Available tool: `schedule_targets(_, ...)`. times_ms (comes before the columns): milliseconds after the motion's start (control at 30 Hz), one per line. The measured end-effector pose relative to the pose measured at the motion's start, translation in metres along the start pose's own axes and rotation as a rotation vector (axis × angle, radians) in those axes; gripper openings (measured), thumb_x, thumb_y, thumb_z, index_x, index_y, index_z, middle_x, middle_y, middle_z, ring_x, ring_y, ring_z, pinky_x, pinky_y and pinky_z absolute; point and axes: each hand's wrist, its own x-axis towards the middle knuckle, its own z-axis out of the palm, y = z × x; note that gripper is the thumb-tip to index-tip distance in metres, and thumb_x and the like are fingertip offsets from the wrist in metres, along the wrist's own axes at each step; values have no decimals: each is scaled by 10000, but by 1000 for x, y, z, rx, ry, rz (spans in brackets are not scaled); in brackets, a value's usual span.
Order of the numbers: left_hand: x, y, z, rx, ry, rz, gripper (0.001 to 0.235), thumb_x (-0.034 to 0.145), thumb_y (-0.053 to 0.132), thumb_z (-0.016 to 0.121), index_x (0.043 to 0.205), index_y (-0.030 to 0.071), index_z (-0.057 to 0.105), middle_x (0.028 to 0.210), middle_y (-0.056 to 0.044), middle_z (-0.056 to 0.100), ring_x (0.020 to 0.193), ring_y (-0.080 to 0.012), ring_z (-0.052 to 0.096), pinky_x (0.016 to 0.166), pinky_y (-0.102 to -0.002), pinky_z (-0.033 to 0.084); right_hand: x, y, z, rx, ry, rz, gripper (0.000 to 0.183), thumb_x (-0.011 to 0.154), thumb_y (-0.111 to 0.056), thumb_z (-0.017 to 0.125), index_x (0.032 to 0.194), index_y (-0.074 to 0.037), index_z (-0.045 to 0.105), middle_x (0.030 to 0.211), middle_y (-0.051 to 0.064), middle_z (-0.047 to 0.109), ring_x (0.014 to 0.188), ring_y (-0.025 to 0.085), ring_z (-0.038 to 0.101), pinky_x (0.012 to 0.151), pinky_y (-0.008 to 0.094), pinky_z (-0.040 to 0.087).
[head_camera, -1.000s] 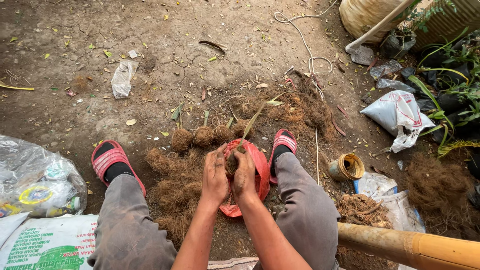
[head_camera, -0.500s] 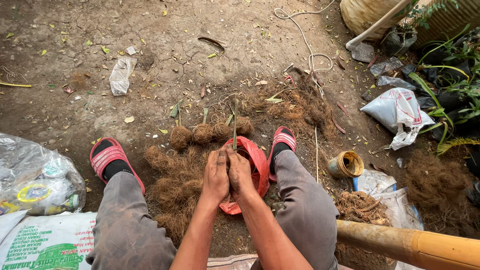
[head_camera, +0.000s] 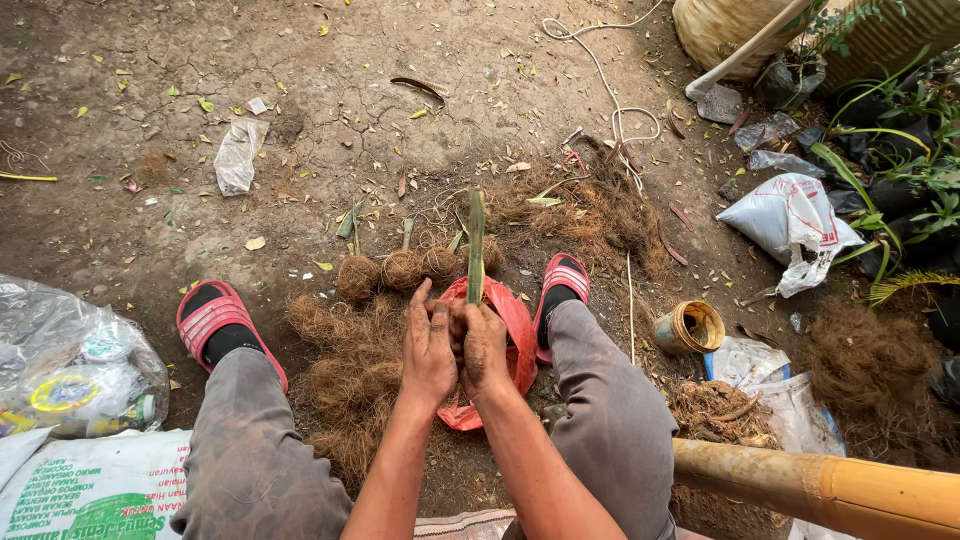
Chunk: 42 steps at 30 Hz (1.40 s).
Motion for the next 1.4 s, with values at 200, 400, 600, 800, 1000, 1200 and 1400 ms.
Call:
schedule_targets(200,-3,1,0,36,-20,32,563,1079,390,340,1544,72,343,1290,-137,615,1199,-247,629,1026,-402,505,-2,-4,4,-177,-12,-69,146,974,-94,673,1041,35,669,740,6,601,589,67,517,498,240,411)
schedule_targets(400,-1,-1,-1,28,9,65,518,1096,339,373,1525,49,400,1264,-202,616,1195,-291,622,1039,-418,494,-15,-21,13,-495,-11,-371,200,927,-107,672,1112,-36,643,885,-15,696,802,57,669,703,225,556)
schedule_targets(600,3,2,-9,-3,31,52,483,1096,307,338,1509,62,383,1295,-158,613,1232,-245,612,1058,-392,486,-21,-31,12,-714,18,-322,250,841,-165,824,975,-3,688,779,13,643,684,82,565,589,272,479)
schedule_targets(800,1,4,-9,133,43,101,471,1094,311,332,1473,58,454,1370,-188,586,1258,-280,603,1068,-412,473,-15,-27,7,-718,-27,-209,252,946,-234,763,927,11,705,737,19,659,657,88,527,576,284,448)
schedule_targets(1000,1,6,-7,77,1,-16,512,1074,378,322,1468,84,467,1304,-179,642,1226,-270,643,1062,-409,515,-12,-25,7,-623,-31,-323,208,908,-135,742,1049,6,682,884,27,691,782,85,623,701,268,524)
schedule_targets(1200,-1,6,-7,162,46,137,503,1110,379,355,1433,25,507,1345,-202,557,1265,-293,561,1071,-431,448,-15,-22,5,-552,-207,-378,241,918,-103,696,1129,1,643,1004,24,676,889,62,641,773,262,546)
schedule_targets(1400,-3,8,-5,19,3,122,499,1086,368,357,1419,35,524,1258,-158,632,1133,-236,623,1004,-392,492,-10,-16,-1,-668,-98,-272,146,925,-96,660,1019,11,689,749,-19,599,641,49,507,550,246,431)
